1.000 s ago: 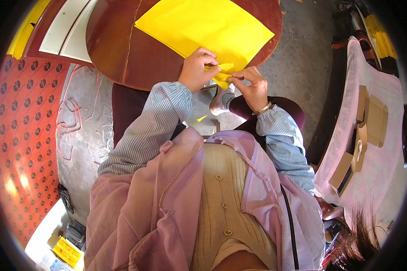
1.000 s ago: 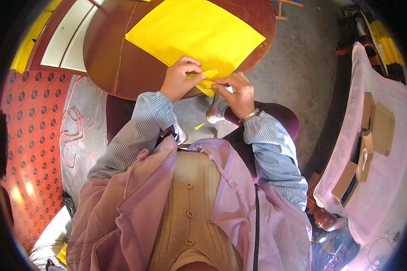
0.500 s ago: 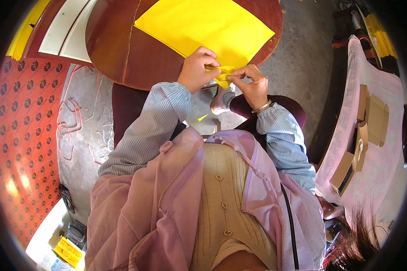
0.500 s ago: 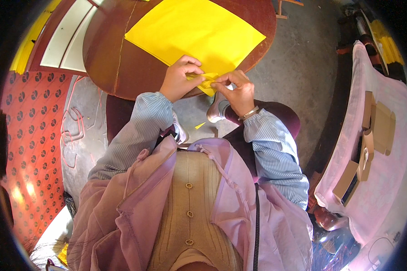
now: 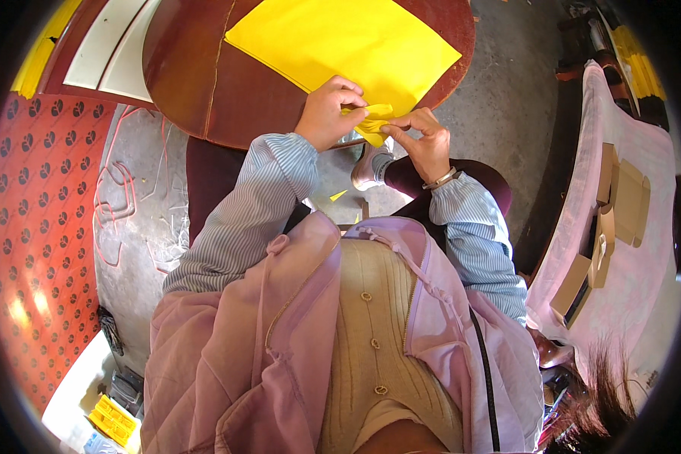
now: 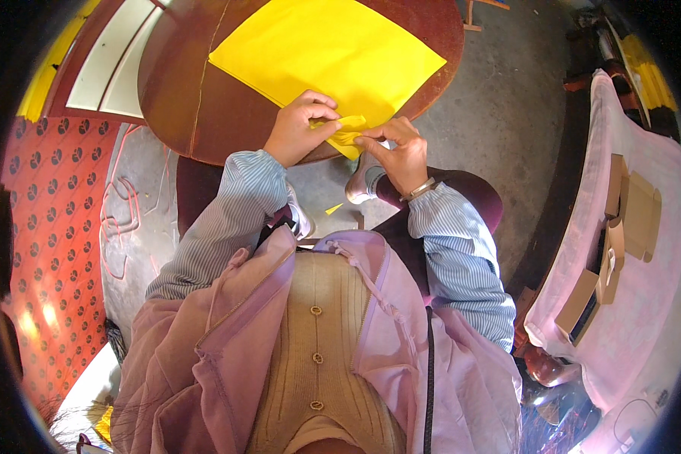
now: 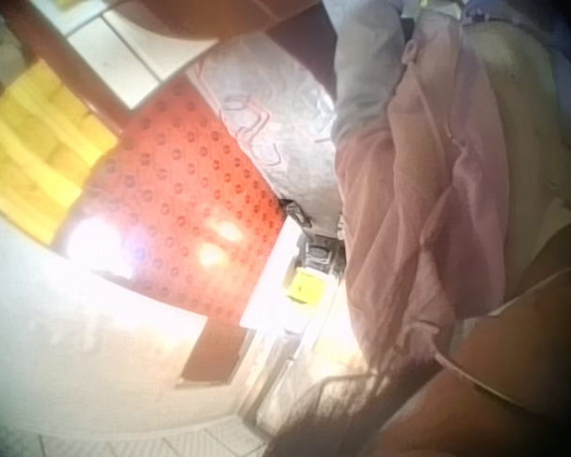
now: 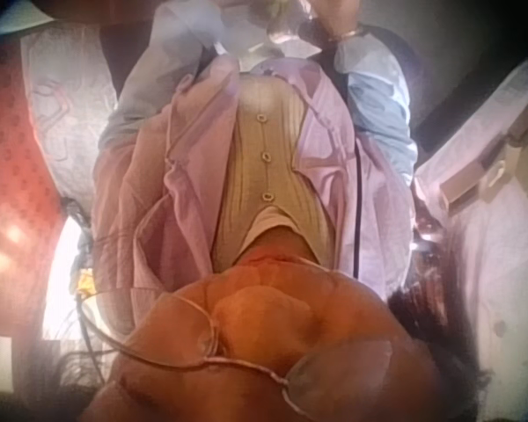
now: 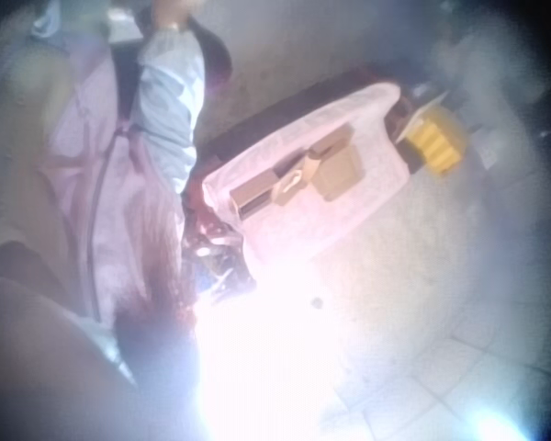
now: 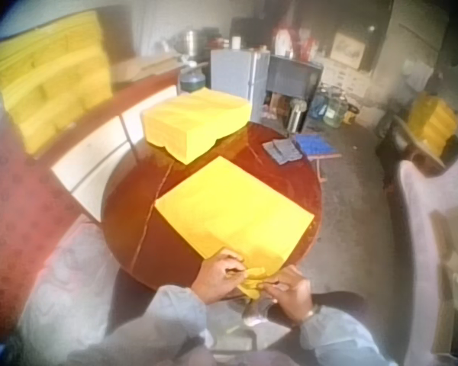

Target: The person folds yellow paper sheets by hand on a low round table, repeatedly folding edges and creasing them. They handle multiple sheets, aligning and pressing folds to create smaller folded pieces.

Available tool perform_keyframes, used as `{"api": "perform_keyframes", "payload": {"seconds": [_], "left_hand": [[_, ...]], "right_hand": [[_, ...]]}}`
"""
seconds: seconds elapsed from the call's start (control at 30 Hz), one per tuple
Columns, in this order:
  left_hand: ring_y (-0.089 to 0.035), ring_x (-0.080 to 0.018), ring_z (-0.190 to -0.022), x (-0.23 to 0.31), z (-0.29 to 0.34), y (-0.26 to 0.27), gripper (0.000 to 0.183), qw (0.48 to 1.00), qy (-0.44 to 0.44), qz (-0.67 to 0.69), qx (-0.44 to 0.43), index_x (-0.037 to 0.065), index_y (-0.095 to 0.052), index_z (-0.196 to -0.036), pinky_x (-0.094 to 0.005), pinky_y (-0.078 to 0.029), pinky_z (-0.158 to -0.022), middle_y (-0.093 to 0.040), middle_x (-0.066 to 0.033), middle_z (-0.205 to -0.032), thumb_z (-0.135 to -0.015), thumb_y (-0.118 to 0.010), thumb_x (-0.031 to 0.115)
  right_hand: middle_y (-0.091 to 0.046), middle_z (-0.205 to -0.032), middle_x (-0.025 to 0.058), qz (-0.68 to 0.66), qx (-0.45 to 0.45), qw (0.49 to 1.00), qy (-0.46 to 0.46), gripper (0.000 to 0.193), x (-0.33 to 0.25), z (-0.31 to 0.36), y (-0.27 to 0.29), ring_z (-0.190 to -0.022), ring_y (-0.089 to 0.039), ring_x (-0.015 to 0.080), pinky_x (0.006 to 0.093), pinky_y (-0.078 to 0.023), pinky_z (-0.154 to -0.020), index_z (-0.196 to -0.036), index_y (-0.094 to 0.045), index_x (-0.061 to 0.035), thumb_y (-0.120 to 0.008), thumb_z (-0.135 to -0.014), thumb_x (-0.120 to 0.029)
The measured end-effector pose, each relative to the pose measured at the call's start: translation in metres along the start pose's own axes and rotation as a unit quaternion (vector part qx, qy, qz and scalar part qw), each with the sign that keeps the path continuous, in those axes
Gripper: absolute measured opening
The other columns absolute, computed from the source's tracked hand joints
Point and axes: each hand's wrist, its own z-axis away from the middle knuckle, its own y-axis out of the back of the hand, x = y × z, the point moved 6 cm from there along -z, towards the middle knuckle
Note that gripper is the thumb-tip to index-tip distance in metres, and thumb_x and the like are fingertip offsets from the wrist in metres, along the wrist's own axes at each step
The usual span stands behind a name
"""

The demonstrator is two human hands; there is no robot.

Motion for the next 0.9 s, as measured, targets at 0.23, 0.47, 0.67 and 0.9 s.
{"api": "perform_keyframes", "payload": {"seconds": [0.23,0.47,0.67,0.9], "left_hand": [[-0.072,-0.0260,-0.106,0.0054,0.0006,0.0047,0.017,0.999,-0.031,0.000,-0.026,0.004,-0.080,-0.097,-0.0349,-0.057,-0.094,-0.071,-0.0094,-0.115,-0.085,-0.082,0.017],[-0.072,-0.0263,-0.102,0.0063,0.0025,-0.0030,0.019,1.000,-0.001,-0.017,0.021,0.002,-0.078,-0.093,-0.0354,-0.058,-0.090,-0.070,-0.0109,-0.113,-0.081,-0.085,0.015],[-0.072,-0.0263,-0.100,0.0042,0.0006,-0.0025,0.018,1.000,0.006,-0.019,0.023,0.002,-0.078,-0.093,-0.0345,-0.058,-0.088,-0.071,-0.0110,-0.112,-0.082,-0.084,0.015],[-0.072,-0.0261,-0.103,0.0011,0.0007,-0.0007,0.017,1.000,0.004,-0.008,0.003,0.003,-0.079,-0.096,-0.0344,-0.057,-0.091,-0.071,-0.0097,-0.114,-0.085,-0.082,0.015]], "right_hand": [[-0.077,-0.086,0.0071,0.002,0.005,1.000,-0.013,0.016,-0.0010,-0.0019,0.0000,-0.081,-0.069,0.0204,0.0340,-0.054,-0.075,-0.089,-0.081,-0.0046,-0.091,-0.079,-0.012],[-0.074,-0.083,0.0046,-0.025,0.023,0.999,-0.041,0.018,0.0022,-0.0004,-0.0024,-0.078,-0.069,0.0180,0.0319,-0.054,-0.072,-0.089,-0.078,-0.0056,-0.091,-0.078,-0.012],[-0.076,-0.086,0.0057,0.044,0.009,0.998,0.048,0.019,-0.0070,-0.0004,-0.0015,-0.080,-0.069,0.0203,0.0338,-0.054,-0.074,-0.090,-0.079,-0.0057,-0.092,-0.078,-0.012],[-0.077,-0.086,0.0071,-0.005,0.008,1.000,0.000,0.018,-0.0005,-0.0006,-0.0008,-0.082,-0.070,0.0220,0.0347,-0.054,-0.075,-0.090,-0.081,-0.0043,-0.091,-0.079,-0.013]]}}
